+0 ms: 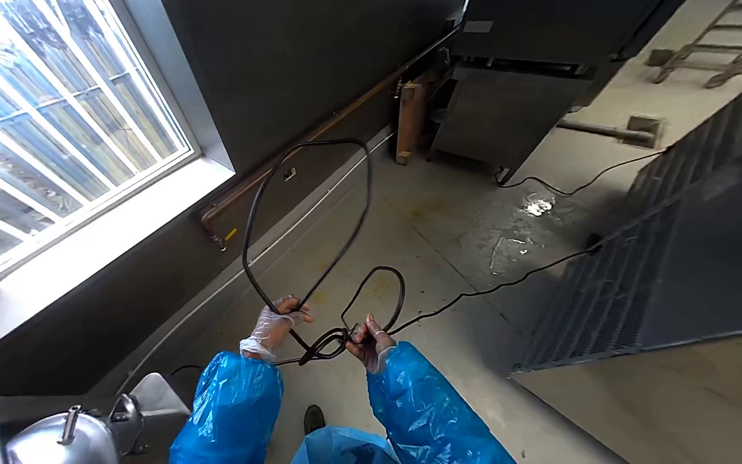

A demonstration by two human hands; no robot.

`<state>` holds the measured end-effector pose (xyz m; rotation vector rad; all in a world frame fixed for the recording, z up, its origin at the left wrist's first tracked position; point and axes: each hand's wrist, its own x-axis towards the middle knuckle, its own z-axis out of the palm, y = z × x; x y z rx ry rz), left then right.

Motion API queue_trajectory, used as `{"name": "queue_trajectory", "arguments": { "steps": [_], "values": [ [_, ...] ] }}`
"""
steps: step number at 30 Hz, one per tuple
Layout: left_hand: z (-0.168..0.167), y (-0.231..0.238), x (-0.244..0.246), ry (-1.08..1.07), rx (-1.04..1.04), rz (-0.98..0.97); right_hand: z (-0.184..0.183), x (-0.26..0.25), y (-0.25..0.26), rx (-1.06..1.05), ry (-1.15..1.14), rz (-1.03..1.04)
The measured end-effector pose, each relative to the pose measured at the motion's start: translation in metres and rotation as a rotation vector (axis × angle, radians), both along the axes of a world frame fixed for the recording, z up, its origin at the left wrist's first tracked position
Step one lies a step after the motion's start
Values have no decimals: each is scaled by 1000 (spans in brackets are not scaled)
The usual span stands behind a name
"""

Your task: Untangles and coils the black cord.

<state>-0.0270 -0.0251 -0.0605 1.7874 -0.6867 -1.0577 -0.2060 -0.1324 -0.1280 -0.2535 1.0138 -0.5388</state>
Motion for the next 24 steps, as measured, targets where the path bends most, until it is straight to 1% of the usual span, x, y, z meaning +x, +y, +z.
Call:
{"name": "queue_trajectory", "arguments": {
  "steps": [1,3,5,8,10,11,12,14,16,18,24],
  "values": [
    [-10,9,3,6,41,44,-4,-5,6,3,-71,-15],
    [-23,26,2,38,112,31,-10,-9,13,-22,-163,-33],
    [-26,36,-14,147,161,-24,-10,-13,15,-59,-94,-3],
    [-22,53,-40,293,170,-69,-20,-11,26,-221,12,206],
    [-29,60,-62,336,148,-138,-32,-11,33,-334,7,289],
    [-36,59,-74,379,103,-129,-38,-13,33,-398,3,317],
    [-42,57,-84,444,44,-79,-43,-14,33,-454,14,332],
    [-50,54,-96,488,30,83,-49,-15,34,-527,66,338],
    [-55,54,-100,436,52,134,-50,-17,34,-552,140,361],
    [-59,53,-104,363,52,133,-49,-19,32,-551,224,396],
    [-61,52,-110,110,106,41,-55,-29,29,-320,305,407]
  ]
}}
